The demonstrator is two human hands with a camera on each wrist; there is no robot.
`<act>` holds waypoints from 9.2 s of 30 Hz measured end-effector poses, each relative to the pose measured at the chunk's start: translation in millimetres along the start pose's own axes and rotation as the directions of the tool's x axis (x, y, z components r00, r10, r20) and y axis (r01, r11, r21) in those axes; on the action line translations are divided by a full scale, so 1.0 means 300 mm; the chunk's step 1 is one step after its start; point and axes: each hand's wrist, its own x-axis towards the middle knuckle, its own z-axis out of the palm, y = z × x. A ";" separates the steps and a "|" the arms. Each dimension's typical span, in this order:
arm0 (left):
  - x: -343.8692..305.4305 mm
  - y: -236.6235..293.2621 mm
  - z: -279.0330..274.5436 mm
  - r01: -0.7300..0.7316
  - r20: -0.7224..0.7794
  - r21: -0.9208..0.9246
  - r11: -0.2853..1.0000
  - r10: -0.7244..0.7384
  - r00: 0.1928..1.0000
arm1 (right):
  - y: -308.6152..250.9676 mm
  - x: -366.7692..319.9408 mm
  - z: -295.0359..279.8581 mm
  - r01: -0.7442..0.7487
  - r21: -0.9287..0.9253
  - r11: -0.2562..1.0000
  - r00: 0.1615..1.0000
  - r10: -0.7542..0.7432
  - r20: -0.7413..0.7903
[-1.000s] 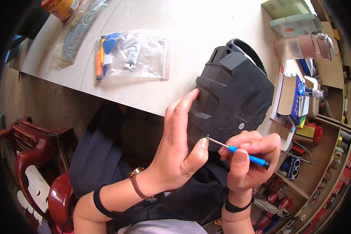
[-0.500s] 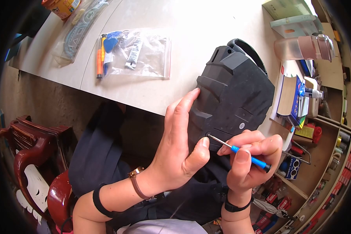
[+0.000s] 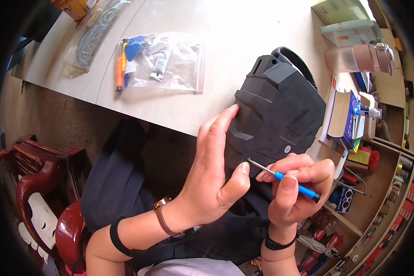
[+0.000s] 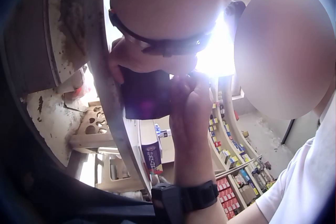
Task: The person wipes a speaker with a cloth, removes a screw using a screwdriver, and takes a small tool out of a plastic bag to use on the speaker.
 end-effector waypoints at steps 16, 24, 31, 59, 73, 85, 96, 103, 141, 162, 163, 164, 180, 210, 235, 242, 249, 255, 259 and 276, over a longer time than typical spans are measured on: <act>-0.005 0.000 -0.001 0.003 -0.002 0.004 1.000 -0.003 1.000 | -0.012 0.009 -0.032 -0.139 0.221 0.965 0.990 0.131 0.047; -0.004 0.002 -0.007 -0.002 0.003 0.017 1.000 0.002 1.000 | -0.003 -0.002 -0.027 -0.023 0.087 0.996 0.997 0.016 0.079; -0.007 -0.001 -0.004 -0.004 -0.011 0.021 1.000 0.004 1.000 | -0.026 -0.018 -0.022 0.098 -0.154 0.983 0.987 -0.076 0.144; -0.007 -0.002 -0.006 0.033 -0.018 -0.041 0.999 -0.033 0.999 | -0.014 -0.013 0.023 -0.014 0.174 0.985 1.000 0.018 -0.020; 0.001 0.013 -0.006 0.068 -0.091 0.002 0.998 -0.068 0.994 | -0.008 -0.012 0.029 0.005 0.035 0.999 0.994 -0.002 -0.106; 0.076 0.013 -0.111 -0.071 -0.223 0.350 0.934 0.157 0.962 | 0.005 0.001 0.067 0.139 -0.111 0.984 0.967 -0.159 -0.198; 0.119 -0.043 -0.172 -0.069 -0.111 0.745 0.664 0.224 0.968 | -0.005 -0.028 0.201 0.364 -0.042 0.930 0.920 -0.366 -0.142; 0.133 -0.001 -0.241 -0.100 -0.073 0.777 0.621 0.246 0.966 | 0.009 0.018 0.225 0.370 -0.008 0.929 0.915 -0.366 -0.168; 0.217 0.023 -0.622 0.288 -0.081 -0.155 0.945 -0.303 0.950 | 0.040 0.032 0.458 -0.311 -0.063 0.948 0.947 0.315 0.058; 0.209 0.052 -0.600 0.393 -0.001 -0.044 0.918 -0.394 0.919 | 0.054 0.027 0.465 -0.278 -0.017 0.960 0.950 0.278 0.140; 0.210 0.047 -0.598 0.399 0.020 -0.026 0.916 -0.399 0.917 | 0.054 0.027 0.465 -0.277 0.000 0.961 0.950 0.274 0.150; 0.209 0.044 -0.591 0.400 0.021 -0.026 0.916 -0.400 0.916 | 0.054 0.026 0.466 -0.276 0.017 0.961 0.950 0.269 0.159; 0.233 -0.038 -0.583 0.233 -0.221 0.318 0.919 -0.167 0.961 | 0.092 0.039 0.442 -0.348 -0.096 0.933 0.938 0.345 -0.041; 0.227 0.041 -0.576 0.316 -0.185 -0.258 0.913 -0.368 0.911 | 0.012 0.178 0.381 -0.186 0.350 0.918 0.983 0.176 0.060; 0.204 0.028 -0.527 0.230 0.039 -0.350 0.908 -0.231 0.972 | 0.011 0.151 0.388 -0.321 0.231 0.919 0.919 0.243 0.310; 0.203 0.030 -0.504 0.210 -0.044 -0.475 0.855 -0.261 0.964 | -0.008 0.155 0.382 -0.368 0.309 0.877 0.921 0.299 0.248; 0.188 0.050 -0.502 0.300 0.105 -0.441 0.846 -0.284 0.953 | -0.003 0.149 0.385 -0.326 0.406 0.854 0.945 0.289 0.150; 0.188 0.052 -0.516 0.348 0.211 -0.398 0.849 -0.284 0.935 | -0.005 0.147 0.381 -0.363 0.525 0.770 0.932 0.309 0.190; 0.180 0.059 -0.511 0.373 0.209 -0.408 0.833 -0.312 0.927 | 0.002 0.145 0.382 -0.355 0.483 0.801 0.935 0.302 0.186; 0.236 -0.024 -0.627 0.281 -0.303 0.334 0.900 -0.180 0.936 | -0.066 0.097 0.376 -0.063 0.168 0.984 0.994 0.078 -0.082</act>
